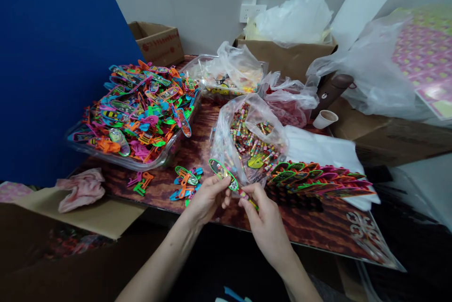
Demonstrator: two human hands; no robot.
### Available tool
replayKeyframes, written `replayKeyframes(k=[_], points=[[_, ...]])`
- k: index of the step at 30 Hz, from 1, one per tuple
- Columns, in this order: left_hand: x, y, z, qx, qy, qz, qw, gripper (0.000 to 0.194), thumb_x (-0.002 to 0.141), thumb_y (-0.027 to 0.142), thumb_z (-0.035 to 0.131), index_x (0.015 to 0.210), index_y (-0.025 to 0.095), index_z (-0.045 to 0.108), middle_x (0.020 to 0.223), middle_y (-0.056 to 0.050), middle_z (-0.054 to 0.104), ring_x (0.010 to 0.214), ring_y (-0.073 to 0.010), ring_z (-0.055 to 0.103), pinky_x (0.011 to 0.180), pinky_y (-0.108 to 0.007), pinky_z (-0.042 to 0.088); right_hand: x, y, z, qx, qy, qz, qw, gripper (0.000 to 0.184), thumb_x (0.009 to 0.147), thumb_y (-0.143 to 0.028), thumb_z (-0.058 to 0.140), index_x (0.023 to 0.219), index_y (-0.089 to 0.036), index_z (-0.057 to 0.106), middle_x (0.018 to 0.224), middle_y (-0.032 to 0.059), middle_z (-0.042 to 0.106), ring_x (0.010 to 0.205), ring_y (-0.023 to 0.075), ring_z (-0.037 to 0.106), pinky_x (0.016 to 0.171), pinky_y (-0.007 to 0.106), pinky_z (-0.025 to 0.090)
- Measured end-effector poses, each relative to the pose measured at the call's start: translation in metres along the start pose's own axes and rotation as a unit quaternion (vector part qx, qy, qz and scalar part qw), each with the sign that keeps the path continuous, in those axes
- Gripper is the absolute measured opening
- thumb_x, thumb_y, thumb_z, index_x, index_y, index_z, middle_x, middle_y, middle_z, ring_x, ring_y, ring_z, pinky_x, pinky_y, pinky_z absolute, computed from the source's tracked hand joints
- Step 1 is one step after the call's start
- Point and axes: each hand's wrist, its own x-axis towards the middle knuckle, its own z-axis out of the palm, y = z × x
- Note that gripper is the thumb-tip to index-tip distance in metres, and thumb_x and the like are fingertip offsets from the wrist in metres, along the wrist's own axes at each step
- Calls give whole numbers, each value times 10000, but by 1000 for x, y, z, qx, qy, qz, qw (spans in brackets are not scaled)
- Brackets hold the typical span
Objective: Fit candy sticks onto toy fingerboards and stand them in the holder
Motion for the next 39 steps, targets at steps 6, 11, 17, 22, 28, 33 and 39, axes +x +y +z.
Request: replayKeyframes(k=[6, 11, 17, 22, 28, 33, 39], points=[[0, -1, 5, 46, 51, 32, 997, 390, 707, 444, 749, 640, 122, 540, 522, 21, 553, 398, -59, 499, 386, -157, 390, -3, -1, 7, -222, 65, -70, 970, 181, 929, -151, 333, 892, -193, 506, 841, 59, 579, 782, 207, 557, 676, 309, 381], [1, 0, 7, 25, 46, 31, 998, 380, 721, 437, 738, 649, 119, 543, 535, 21, 552, 412, -52, 503, 391, -145, 398, 2, 1, 3, -1, 28, 25, 999, 142, 924, -289, 474, 1033, -207, 514, 943, 50, 622, 793, 168, 585, 683, 265, 449], [2, -1, 10, 28, 67, 37, 997, 395, 719, 480, 723, 710, 141, 521, 548, 30, 565, 410, -63, 516, 361, -141, 382, 1, 5, -14, 213, -87, 171, 958, 386, 918, -545, 445, 1001, -179, 533, 672, -3, 578, 474, 73, 419, 412, 173, 296], [3, -2, 12, 86, 65, 35, 994, 410, 731, 505, 702, 695, 148, 505, 501, 24, 570, 392, -72, 517, 351, -141, 378, -1, 8, -10, 299, -128, 211, 922, 346, 894, -496, 536, 933, -154, 566, 545, -53, 456, 431, 44, 290, 393, 172, 171], [3, -3, 16, 126, 72, 60, 988, 402, 748, 489, 683, 652, 150, 488, 463, 22, 556, 372, -67, 490, 353, -145, 346, -7, 13, 8, 311, -66, 170, 933, 304, 915, -464, 495, 865, -168, 543, 520, -72, 369, 443, 63, 227, 428, 203, 162], [5, -9, 19, 155, 89, 85, 980, 402, 745, 495, 678, 651, 147, 500, 473, 43, 524, 374, -58, 464, 370, -156, 352, -15, 23, 18, 8, 82, 22, 996, 234, 941, -374, 460, 897, -182, 586, 763, 28, 568, 705, 145, 515, 651, 262, 360], [8, -11, 19, 166, 70, 66, 981, 386, 771, 482, 656, 653, 151, 497, 464, 28, 550, 368, -59, 453, 372, -157, 335, -14, 24, 19, 275, 38, 126, 953, 271, 928, -429, 494, 840, -181, 556, 576, -55, 377, 479, 69, 284, 444, 192, 228]])
